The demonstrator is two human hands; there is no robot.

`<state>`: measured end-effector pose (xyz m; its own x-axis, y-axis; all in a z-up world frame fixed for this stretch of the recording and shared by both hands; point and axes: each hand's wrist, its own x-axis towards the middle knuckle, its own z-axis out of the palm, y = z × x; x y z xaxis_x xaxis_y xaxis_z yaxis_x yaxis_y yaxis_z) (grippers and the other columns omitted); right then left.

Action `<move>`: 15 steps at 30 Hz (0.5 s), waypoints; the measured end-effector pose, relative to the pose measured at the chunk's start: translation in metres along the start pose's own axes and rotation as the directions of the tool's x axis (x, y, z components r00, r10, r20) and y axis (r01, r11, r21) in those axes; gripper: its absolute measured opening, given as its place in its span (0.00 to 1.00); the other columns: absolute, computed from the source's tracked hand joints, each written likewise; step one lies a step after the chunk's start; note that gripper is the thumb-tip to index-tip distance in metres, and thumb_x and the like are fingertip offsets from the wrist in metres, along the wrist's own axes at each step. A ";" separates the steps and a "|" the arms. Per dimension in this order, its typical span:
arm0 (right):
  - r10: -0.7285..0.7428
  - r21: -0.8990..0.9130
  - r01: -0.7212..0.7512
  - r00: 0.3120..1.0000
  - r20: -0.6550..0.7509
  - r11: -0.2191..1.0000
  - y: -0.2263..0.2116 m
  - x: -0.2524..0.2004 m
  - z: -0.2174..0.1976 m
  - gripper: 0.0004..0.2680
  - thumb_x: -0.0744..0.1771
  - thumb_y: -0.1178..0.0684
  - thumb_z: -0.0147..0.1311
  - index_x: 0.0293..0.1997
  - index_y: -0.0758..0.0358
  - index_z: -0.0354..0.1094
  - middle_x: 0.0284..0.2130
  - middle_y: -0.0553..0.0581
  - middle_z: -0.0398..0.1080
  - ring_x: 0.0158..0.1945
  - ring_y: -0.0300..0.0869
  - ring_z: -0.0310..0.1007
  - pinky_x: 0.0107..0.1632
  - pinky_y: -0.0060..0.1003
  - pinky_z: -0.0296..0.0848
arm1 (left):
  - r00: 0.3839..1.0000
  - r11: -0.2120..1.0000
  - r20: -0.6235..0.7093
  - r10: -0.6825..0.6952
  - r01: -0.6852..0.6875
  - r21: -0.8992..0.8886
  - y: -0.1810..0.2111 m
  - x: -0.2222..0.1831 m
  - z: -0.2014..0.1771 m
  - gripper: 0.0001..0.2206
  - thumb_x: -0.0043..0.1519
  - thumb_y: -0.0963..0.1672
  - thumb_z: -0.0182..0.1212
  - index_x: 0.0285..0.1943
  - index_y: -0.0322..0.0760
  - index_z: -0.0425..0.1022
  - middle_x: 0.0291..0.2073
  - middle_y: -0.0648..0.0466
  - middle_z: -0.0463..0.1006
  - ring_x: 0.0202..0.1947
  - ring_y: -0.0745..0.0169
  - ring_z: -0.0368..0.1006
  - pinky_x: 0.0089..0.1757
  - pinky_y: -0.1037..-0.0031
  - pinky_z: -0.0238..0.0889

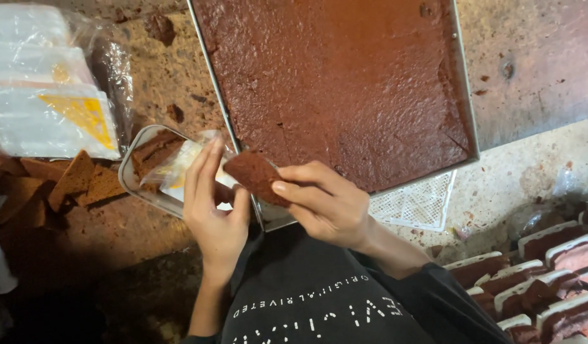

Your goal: Packing pieces of cake from a large tray into a plastic container

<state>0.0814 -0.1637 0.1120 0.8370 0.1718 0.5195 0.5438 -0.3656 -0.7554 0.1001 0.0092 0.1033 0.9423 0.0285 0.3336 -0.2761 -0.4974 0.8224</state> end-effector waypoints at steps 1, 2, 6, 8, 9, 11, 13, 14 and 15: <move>-0.017 0.008 0.017 0.999 -0.034 1.000 0.001 0.000 -0.003 0.08 0.63 0.66 0.62 0.44 0.68 0.79 0.44 0.67 0.76 0.42 0.58 0.81 0.45 0.46 0.82 | 0.998 0.998 0.015 -0.053 0.054 -0.036 0.001 0.001 -0.004 0.27 0.54 0.29 0.62 0.65 0.25 0.71 0.58 0.33 0.73 0.56 0.29 0.74 0.37 0.61 0.74; -0.019 0.007 0.019 0.999 -0.034 1.000 0.003 0.000 0.002 0.08 0.63 0.66 0.62 0.44 0.68 0.79 0.44 0.67 0.76 0.42 0.58 0.81 0.45 0.46 0.82 | 0.999 0.998 0.013 -0.052 0.053 -0.036 0.002 0.002 -0.001 0.27 0.54 0.29 0.62 0.65 0.25 0.71 0.58 0.33 0.73 0.56 0.29 0.74 0.37 0.61 0.74; -0.029 0.108 0.023 0.998 0.048 0.994 0.008 0.000 0.007 0.04 0.65 0.65 0.61 0.42 0.70 0.77 0.41 0.70 0.76 0.39 0.61 0.80 0.41 0.49 0.81 | 0.998 0.997 -0.021 0.063 -0.062 0.037 0.001 -0.003 0.005 0.23 0.56 0.31 0.69 0.62 0.25 0.75 0.58 0.37 0.76 0.59 0.33 0.74 0.57 0.53 0.69; -0.011 0.149 0.003 0.998 0.054 0.989 0.007 0.003 -0.002 0.04 0.65 0.65 0.61 0.41 0.70 0.77 0.40 0.69 0.77 0.39 0.60 0.81 0.41 0.48 0.81 | 0.998 0.998 -0.022 0.056 -0.056 0.015 0.000 0.000 0.004 0.22 0.56 0.31 0.69 0.61 0.25 0.75 0.58 0.37 0.76 0.59 0.33 0.74 0.58 0.52 0.68; 0.011 0.202 -0.024 0.998 0.064 0.979 0.006 0.004 -0.010 0.05 0.64 0.64 0.62 0.42 0.69 0.78 0.41 0.67 0.77 0.39 0.58 0.81 0.41 0.46 0.82 | 0.999 0.999 -0.028 0.017 -0.018 -0.039 -0.001 0.003 0.002 0.21 0.57 0.31 0.68 0.61 0.27 0.75 0.57 0.39 0.77 0.59 0.35 0.74 0.58 0.53 0.68; 0.029 0.262 -0.049 0.996 0.079 0.964 0.009 0.004 -0.008 0.06 0.64 0.63 0.63 0.44 0.67 0.79 0.42 0.66 0.78 0.39 0.56 0.82 0.41 0.44 0.82 | 0.999 0.996 -0.037 -0.026 0.023 -0.086 -0.003 0.004 -0.002 0.21 0.58 0.31 0.66 0.61 0.28 0.76 0.56 0.41 0.77 0.60 0.37 0.75 0.59 0.54 0.67; -0.052 0.173 0.046 0.998 0.029 0.984 0.020 0.000 0.003 0.06 0.65 0.65 0.60 0.44 0.69 0.79 0.44 0.68 0.78 0.40 0.59 0.82 0.42 0.47 0.82 | 0.999 0.999 -0.050 0.007 -0.010 -0.050 -0.005 0.001 -0.001 0.23 0.52 0.27 0.56 0.55 0.25 0.79 0.52 0.38 0.80 0.54 0.36 0.78 0.56 0.55 0.69; -0.050 0.172 0.044 0.998 0.030 0.984 0.021 0.000 -0.001 0.06 0.65 0.65 0.60 0.44 0.69 0.79 0.44 0.68 0.78 0.40 0.59 0.82 0.42 0.47 0.82 | 0.999 0.999 -0.049 0.005 -0.008 -0.052 -0.005 0.000 -0.001 0.23 0.52 0.27 0.56 0.55 0.25 0.79 0.52 0.38 0.80 0.54 0.36 0.78 0.56 0.55 0.69; -0.041 0.079 0.041 0.999 0.000 0.996 0.022 0.000 -0.005 0.07 0.64 0.66 0.61 0.44 0.70 0.79 0.44 0.68 0.78 0.40 0.59 0.81 0.42 0.47 0.82 | 0.998 0.999 -0.059 0.025 -0.027 -0.034 -0.005 0.000 -0.001 0.23 0.50 0.28 0.58 0.56 0.23 0.78 0.53 0.35 0.79 0.55 0.33 0.77 0.56 0.53 0.68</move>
<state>0.0928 -0.1761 0.0972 0.8141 0.1866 0.5499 0.5805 -0.2849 -0.7628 0.1012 0.0125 0.0990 0.9222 0.0676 0.3807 -0.3076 -0.4682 0.8283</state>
